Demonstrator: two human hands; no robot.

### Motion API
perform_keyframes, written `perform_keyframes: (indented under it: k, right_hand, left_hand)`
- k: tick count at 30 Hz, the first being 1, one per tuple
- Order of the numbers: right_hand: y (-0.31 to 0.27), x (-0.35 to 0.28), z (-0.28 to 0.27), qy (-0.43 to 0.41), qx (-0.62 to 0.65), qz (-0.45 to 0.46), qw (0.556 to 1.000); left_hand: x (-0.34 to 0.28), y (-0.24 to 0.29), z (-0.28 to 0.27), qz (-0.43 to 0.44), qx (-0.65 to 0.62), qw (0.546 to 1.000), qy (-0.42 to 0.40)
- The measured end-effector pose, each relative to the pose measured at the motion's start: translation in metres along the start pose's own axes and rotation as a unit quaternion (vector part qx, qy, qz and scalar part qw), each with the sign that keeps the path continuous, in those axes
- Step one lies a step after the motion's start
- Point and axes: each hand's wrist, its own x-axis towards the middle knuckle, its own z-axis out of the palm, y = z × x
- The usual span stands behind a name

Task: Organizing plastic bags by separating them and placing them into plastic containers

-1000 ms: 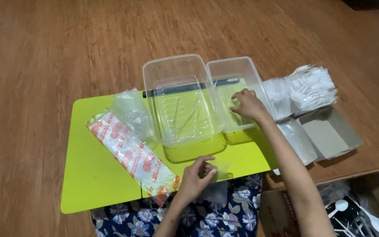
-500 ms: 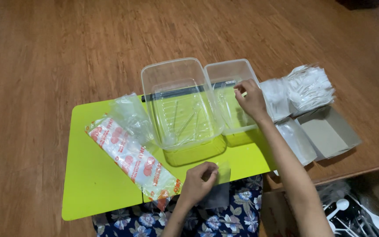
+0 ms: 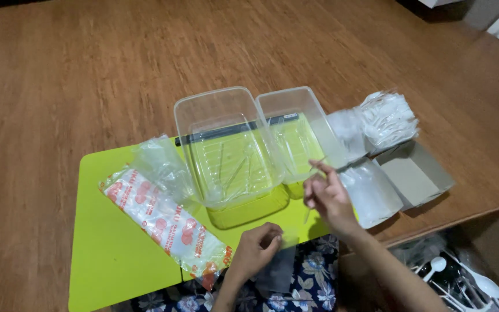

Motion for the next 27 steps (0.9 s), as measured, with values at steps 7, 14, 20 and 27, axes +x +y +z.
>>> perform_keyframes:
  k: [7, 14, 20, 27]
  right_hand:
    - [0.086, -0.026, -0.004, -0.050, 0.152, -0.024, 0.987]
    - [0.064, -0.015, -0.013, -0.052, 0.183, -0.005, 0.982]
    - [0.047, -0.006, -0.030, -0.090, 0.313, 0.035, 0.945]
    - [0.045, 0.002, -0.030, -0.128, 0.406, 0.147, 0.893]
  left_hand:
    - [-0.001, 0.001, 0.001, 0.035, 0.042, 0.998, -0.039]
    - [-0.001, 0.009, 0.002, 0.094, 0.066, 0.993, -0.009]
    - [-0.001, 0.006, 0.003, 0.110, 0.076, 0.991, -0.013]
    - [-0.003, 0.000, 0.006, 0.169, 0.124, 0.977, -0.028]
